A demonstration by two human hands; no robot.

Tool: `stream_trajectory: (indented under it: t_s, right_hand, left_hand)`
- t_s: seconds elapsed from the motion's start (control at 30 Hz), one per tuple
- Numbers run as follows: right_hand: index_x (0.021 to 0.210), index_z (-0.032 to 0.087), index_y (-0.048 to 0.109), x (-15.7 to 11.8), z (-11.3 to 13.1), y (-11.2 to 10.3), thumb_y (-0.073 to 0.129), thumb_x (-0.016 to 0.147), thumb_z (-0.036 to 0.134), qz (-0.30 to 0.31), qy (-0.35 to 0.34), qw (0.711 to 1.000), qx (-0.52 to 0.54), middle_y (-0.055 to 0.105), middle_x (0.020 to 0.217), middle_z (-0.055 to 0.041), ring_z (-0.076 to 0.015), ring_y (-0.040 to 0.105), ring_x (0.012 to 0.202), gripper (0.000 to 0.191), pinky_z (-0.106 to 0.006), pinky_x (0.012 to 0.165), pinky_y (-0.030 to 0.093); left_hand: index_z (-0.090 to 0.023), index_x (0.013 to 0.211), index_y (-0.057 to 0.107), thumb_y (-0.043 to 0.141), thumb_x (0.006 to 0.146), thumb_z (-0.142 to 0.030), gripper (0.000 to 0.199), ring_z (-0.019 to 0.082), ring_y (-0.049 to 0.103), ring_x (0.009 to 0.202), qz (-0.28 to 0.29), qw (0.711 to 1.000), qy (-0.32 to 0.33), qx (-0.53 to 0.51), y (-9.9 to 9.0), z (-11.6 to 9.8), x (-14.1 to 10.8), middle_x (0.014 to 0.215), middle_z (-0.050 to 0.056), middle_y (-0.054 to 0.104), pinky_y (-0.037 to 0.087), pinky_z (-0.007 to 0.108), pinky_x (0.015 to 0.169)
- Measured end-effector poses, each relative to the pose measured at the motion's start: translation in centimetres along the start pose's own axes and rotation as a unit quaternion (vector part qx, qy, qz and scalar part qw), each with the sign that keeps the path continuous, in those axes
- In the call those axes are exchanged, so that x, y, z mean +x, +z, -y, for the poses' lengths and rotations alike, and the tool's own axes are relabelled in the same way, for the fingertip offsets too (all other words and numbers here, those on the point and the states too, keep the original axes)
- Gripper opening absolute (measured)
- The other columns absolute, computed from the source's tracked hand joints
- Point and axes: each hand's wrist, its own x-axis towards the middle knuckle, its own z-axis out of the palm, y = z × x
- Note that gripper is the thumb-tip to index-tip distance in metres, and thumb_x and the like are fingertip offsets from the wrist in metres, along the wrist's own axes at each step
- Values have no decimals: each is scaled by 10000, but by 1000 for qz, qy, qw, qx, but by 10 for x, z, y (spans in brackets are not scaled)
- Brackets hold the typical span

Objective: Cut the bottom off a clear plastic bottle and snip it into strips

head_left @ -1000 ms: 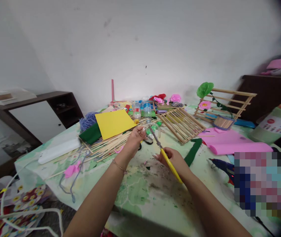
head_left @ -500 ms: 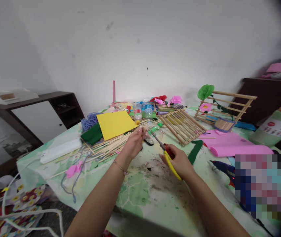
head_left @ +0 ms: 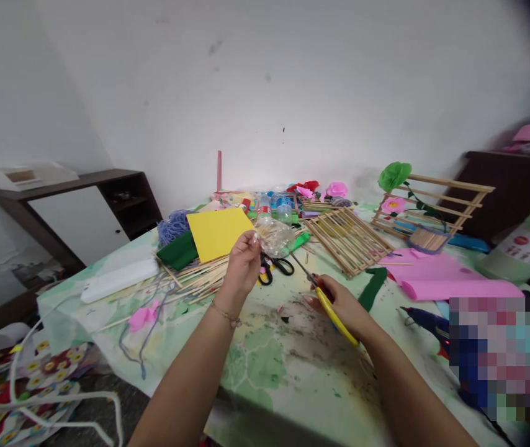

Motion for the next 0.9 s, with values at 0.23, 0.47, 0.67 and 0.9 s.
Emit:
stream_trajectory:
  t_s: [0.23, 0.47, 0.67, 0.9]
  right_hand:
    - [800, 196, 490, 4, -8, 0, 653, 721, 497, -42, -2, 998, 52, 471, 716, 24, -134, 431, 642, 351, -255, 600, 366]
    - [659, 208, 436, 2, 10, -8, 685, 601, 629, -22, 71, 990, 121, 375, 542, 63, -86, 343, 474, 492, -234, 456, 287]
    - [619, 194, 438, -4, 20, -14, 723, 591, 578, 46, 114, 991, 48, 357, 516, 69, -69, 340, 441, 479, -220, 426, 259]
    - [606, 203, 405, -5, 12, -18, 708, 624, 594, 98, 171, 978, 69, 318, 452, 83, -58, 313, 385, 495, -205, 374, 278]
  left_hand:
    - [-169, 707, 577, 854, 563, -267, 327, 52, 486, 614, -74, 996, 10, -52, -10, 1, 10, 672, -44, 521, 420, 174, 646]
    - [-178, 740, 591, 850, 562, -313, 343, 60, 493, 622, -67, 989, 98, 89, -7, 5, 5, 671, -45, 532, 405, 175, 616]
    - [-184, 795, 608, 805, 604, -327, 310, 89, 507, 657, -51, 968, 109, 218, -6, 11, 3, 710, -26, 563, 425, 207, 641]
    - [-199, 824, 638, 693, 700, -281, 159, 126, 550, 724, -15, 922, 164, 350, -17, 13, 6, 764, 0, 620, 455, 254, 708]
